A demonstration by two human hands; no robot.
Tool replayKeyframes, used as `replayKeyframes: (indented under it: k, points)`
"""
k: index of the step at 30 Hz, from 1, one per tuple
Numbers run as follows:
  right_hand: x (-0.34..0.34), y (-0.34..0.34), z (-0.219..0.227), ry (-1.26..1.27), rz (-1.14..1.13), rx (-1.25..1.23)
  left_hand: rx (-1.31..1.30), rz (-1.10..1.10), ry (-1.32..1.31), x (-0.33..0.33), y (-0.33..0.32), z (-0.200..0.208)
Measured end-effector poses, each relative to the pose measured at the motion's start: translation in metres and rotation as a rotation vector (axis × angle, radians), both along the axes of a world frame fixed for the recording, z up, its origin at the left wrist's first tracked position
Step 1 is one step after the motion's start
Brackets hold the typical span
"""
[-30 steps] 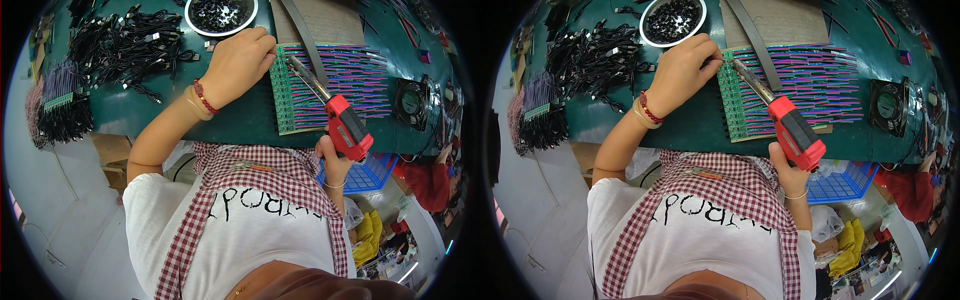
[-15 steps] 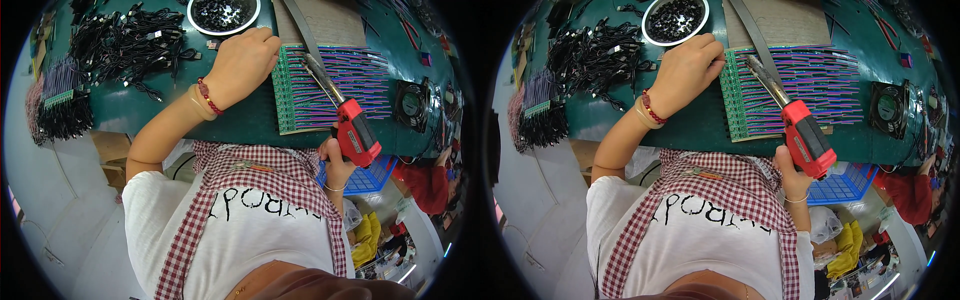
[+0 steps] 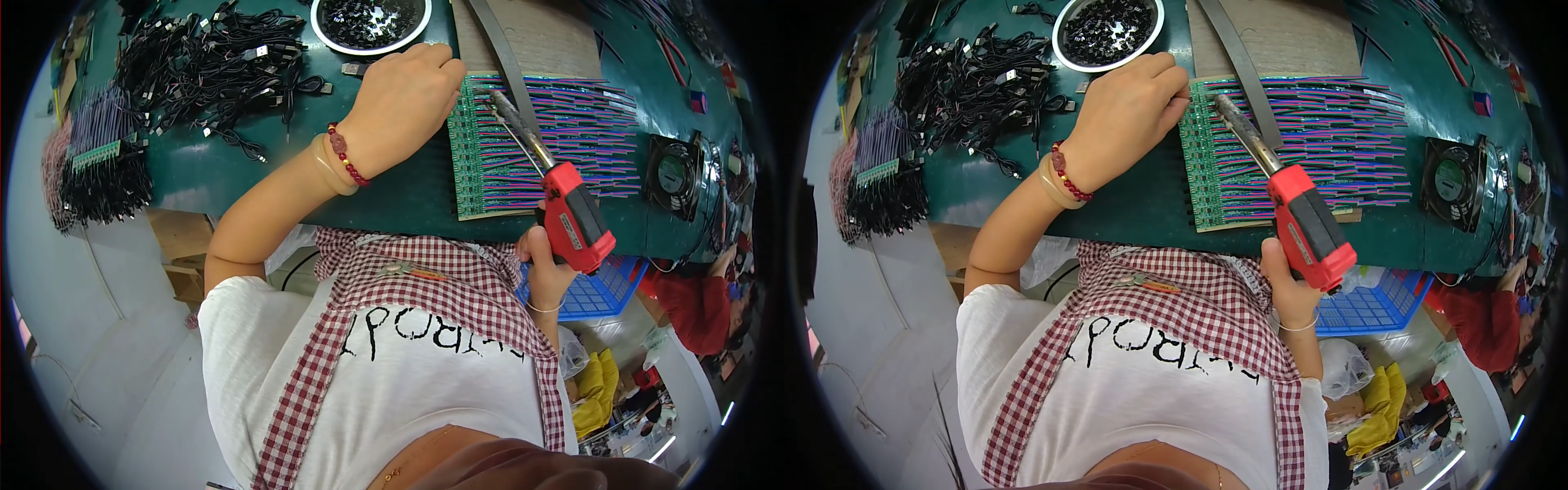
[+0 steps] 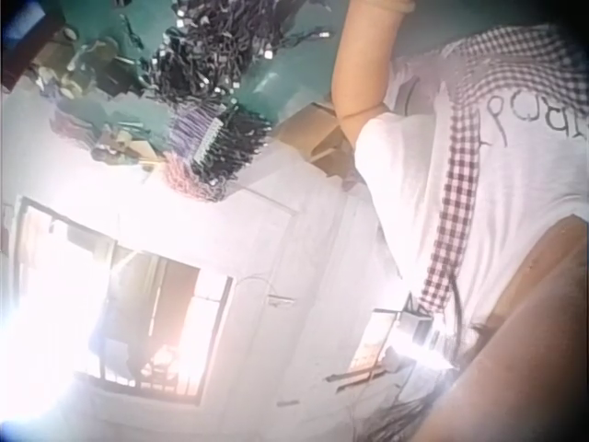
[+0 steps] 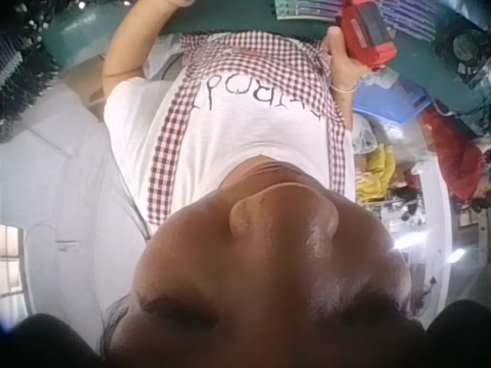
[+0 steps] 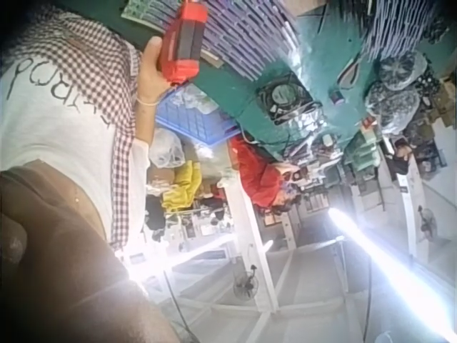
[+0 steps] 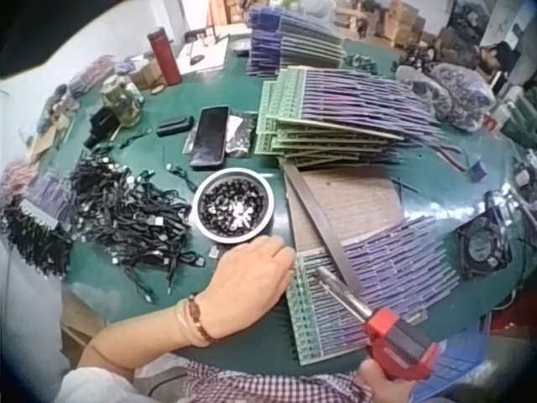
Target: The person picks up wires from the workbench and solders them to circuit boards using a handheld soldering gun.
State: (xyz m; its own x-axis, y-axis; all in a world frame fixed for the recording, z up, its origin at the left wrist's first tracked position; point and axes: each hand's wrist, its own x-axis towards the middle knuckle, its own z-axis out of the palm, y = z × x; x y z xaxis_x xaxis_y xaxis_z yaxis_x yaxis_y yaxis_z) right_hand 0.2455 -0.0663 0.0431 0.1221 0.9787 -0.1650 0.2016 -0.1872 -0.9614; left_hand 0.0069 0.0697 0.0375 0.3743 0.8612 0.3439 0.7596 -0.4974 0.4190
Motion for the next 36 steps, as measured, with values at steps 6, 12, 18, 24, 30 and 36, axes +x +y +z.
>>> replayKeyframes:
  k: [6,12,18,24,30,36]
  points:
    - [-0.003,0.002,0.006,0.039,0.005,-0.033,0.005,0.004,0.032,0.001,0.0,0.0]
    - [-0.009,0.006,0.014,0.134,-0.046,-0.034,0.008,0.01,0.048,0.0,-0.001,-0.001]
    - [-0.012,0.012,0.017,0.183,-0.077,0.061,0.027,0.032,0.073,-0.002,-0.005,-0.003]
    - [-0.01,0.017,0.022,0.292,-0.07,0.124,0.243,0.13,0.129,-0.001,-0.034,0.007]
    - [-0.005,0.022,0.022,0.324,-0.075,0.167,-0.061,0.415,0.405,-0.083,-0.044,0.007]
    - [-0.008,0.022,0.025,0.335,-0.087,0.161,-0.045,0.266,0.584,-0.104,-0.048,-0.001]
